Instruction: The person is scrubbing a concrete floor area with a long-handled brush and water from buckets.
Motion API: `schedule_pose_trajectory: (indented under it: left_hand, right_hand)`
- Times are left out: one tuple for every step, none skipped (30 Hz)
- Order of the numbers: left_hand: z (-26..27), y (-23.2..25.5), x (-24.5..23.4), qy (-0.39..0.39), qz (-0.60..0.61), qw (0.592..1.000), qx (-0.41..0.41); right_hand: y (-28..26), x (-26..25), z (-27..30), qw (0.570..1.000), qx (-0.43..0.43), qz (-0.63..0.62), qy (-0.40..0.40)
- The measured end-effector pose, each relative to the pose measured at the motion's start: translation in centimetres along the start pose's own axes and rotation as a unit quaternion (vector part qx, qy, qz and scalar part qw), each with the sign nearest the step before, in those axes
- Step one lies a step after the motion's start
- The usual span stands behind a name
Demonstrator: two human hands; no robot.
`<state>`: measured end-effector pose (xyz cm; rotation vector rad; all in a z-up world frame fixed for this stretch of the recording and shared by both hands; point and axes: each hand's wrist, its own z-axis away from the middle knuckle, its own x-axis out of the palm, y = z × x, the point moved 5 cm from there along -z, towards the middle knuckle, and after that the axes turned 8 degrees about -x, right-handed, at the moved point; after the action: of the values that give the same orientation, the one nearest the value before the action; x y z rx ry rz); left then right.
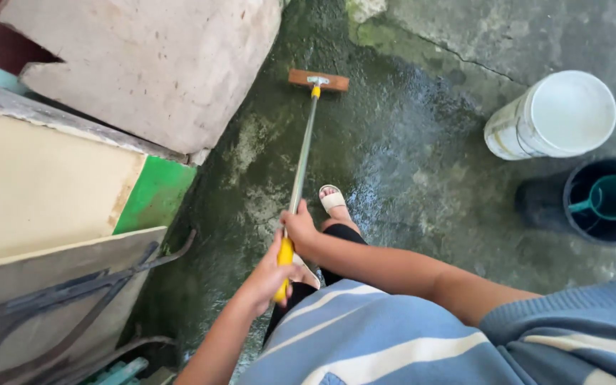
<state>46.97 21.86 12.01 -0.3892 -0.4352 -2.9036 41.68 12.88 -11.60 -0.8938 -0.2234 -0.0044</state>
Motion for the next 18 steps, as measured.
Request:
schedule_pose_trajectory:
  left_hand:
    - [-0.6, 0.8, -0.6, 0.029, -0.008, 0.999, 0.037]
    - [-1.4, 1.9, -1.2, 0.059, -0.016, 0.995, 0.076]
    - [-1.8, 3.1, -1.1, 0.056, -0.023, 0.995, 0.077]
    - [-2.3, 4.4, -1.1, 0.073, -0.005, 0.994, 0.083]
    - [-2.7, 5.8, -1.0, 0.09, 0.012, 0.992, 0.087]
    - [-3.7, 6.3, -1.0, 0.089, 0.008, 0.992, 0.088]
    - [-4.8, 6.8, -1.2, 0.114, -0.018, 0.99, 0.081]
    - [-5.8, 7.2, -1.5, 0.14, -0.043, 0.986, 0.073]
    - [-7.3, 7.5, -1.5, 0.141, -0.046, 0.986, 0.073]
    - [-8.7, 8.5, -1.8, 0.158, -0.071, 0.981, 0.084]
    - [-10.3, 9.6, -2.1, 0.176, -0.096, 0.975, 0.094]
    - [-11.1, 11.0, -2.2, 0.178, -0.101, 0.974, 0.095]
    - [-12.1, 12.5, -2.2, 0.162, -0.084, 0.979, 0.094]
    - [-13.3, 13.9, -1.7, 0.142, -0.066, 0.983, 0.092]
    - [-14.5, 15.6, -1.8, 0.141, -0.069, 0.983, 0.092]
    - [-15.8, 17.8, -1.9, 0.141, -0.071, 0.983, 0.097]
    - [-17.2, 20.2, -2.0, 0.142, -0.072, 0.982, 0.102]
    - [-18.0, 22.5, -1.8, 0.14, -0.074, 0.982, 0.102]
  right_hand:
    - [-0.6, 0.4, -1.0, 1.0, -0.02, 0.01, 0.015]
    - [-1.4, 0.8, -2.4, 0.998, -0.042, 0.019, 0.03]
    - [-1.9, 0.9, -3.9, 0.998, -0.046, 0.016, 0.035]
    - [-2.3, 0.9, -5.4, 0.999, -0.024, 0.023, 0.038]
    - [-2.8, 0.8, -7.1, 0.999, -0.002, 0.029, 0.04]
    - [-2.1, 0.4, -8.6, 0.999, -0.004, 0.027, 0.043]
    - [-1.7, -0.1, -10.2, 0.998, -0.029, 0.039, 0.046]
    - [-1.3, -0.3, -11.9, 0.996, -0.053, 0.052, 0.047]
    - [-1.4, -0.8, -12.7, 0.996, -0.053, 0.05, 0.048]
    - [-1.9, -1.1, -14.1, 0.994, -0.05, 0.077, 0.054]
    - [-2.4, -1.3, -15.6, 0.992, -0.046, 0.105, 0.059]
    - [-3.0, -1.5, -17.4, 0.992, -0.048, 0.099, 0.06]
    - [-3.9, -1.6, -19.3, 0.99, -0.062, 0.117, 0.055]
    - [-4.7, -2.4, -21.2, 0.986, -0.075, 0.138, 0.053]
    - [-6.0, -2.4, -22.8, 0.986, -0.076, 0.136, 0.056]
    - [-7.6, -2.2, -24.7, 0.989, -0.073, 0.117, 0.061]
    - [-9.2, -2.1, -26.9, 0.991, -0.071, 0.098, 0.065]
    - [-10.7, -2.2, -28.7, 0.99, -0.072, 0.098, 0.067]
